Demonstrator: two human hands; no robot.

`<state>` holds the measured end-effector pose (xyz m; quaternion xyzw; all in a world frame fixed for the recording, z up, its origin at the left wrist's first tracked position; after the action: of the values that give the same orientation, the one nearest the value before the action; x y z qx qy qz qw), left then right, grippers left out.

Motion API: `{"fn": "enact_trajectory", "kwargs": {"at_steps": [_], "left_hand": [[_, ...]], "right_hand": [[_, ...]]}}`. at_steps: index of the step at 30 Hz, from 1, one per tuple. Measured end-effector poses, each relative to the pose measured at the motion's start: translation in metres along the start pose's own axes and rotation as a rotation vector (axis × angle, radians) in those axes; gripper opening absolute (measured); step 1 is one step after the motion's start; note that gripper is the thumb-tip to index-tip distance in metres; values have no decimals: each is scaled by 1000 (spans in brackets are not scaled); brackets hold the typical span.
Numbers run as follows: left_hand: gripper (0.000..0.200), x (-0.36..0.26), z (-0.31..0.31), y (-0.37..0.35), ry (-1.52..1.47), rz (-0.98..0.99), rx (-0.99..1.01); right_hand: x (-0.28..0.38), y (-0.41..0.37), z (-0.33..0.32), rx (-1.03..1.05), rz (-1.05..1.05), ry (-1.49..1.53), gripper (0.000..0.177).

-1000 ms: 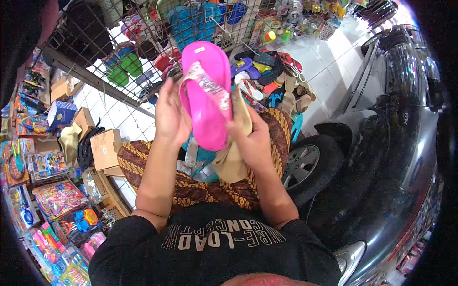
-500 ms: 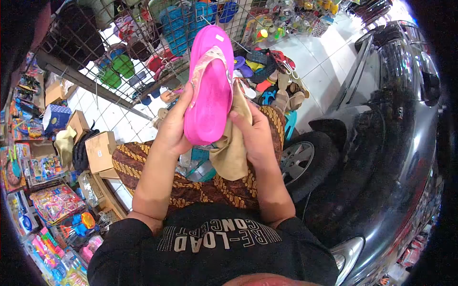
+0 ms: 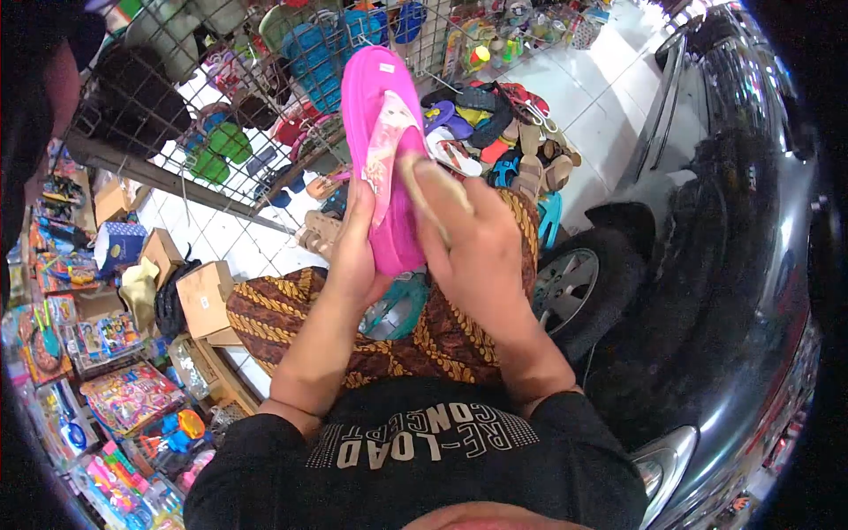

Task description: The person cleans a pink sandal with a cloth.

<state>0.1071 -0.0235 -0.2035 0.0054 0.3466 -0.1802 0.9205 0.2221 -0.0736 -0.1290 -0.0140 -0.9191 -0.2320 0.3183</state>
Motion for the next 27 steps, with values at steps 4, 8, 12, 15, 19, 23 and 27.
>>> {"fn": "enact_trajectory", "kwargs": {"at_steps": [4,8,12,15,19,23,27], "left_hand": [[61,-3,-2,-2,169,134,16],[64,-16,-9,2,84,123,38],[65,-15,-13,6,136,164,13],[61,-9,-3,-1,258,217,20],[57,-15,-6,10,264,250,19],[63,-23,-5,20,39,140,34],[69,-21,-2,26,-135,15,184]], "right_hand": [[0,4,1,84,121,-15,40],[0,-7,14,180,122,77,41],[6,-3,13,23,26,-64,39],[0,6,14,-72,21,-129,39],[0,5,19,2,91,-90,40],[-12,1,21,289,116,285,34],[-29,-7,36,717,821,1369,36]]}}
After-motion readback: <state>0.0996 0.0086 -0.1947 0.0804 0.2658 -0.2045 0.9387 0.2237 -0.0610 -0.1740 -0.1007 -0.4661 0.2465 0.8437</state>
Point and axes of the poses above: each hand's wrist, its own y-axis towards the middle knuckle, its own z-axis out of the palm, x = y × z, the point moved 5 cm from there along y, towards the middle knuckle, and after that the axes turned 7 degrees about z, right-handed, at the moved point
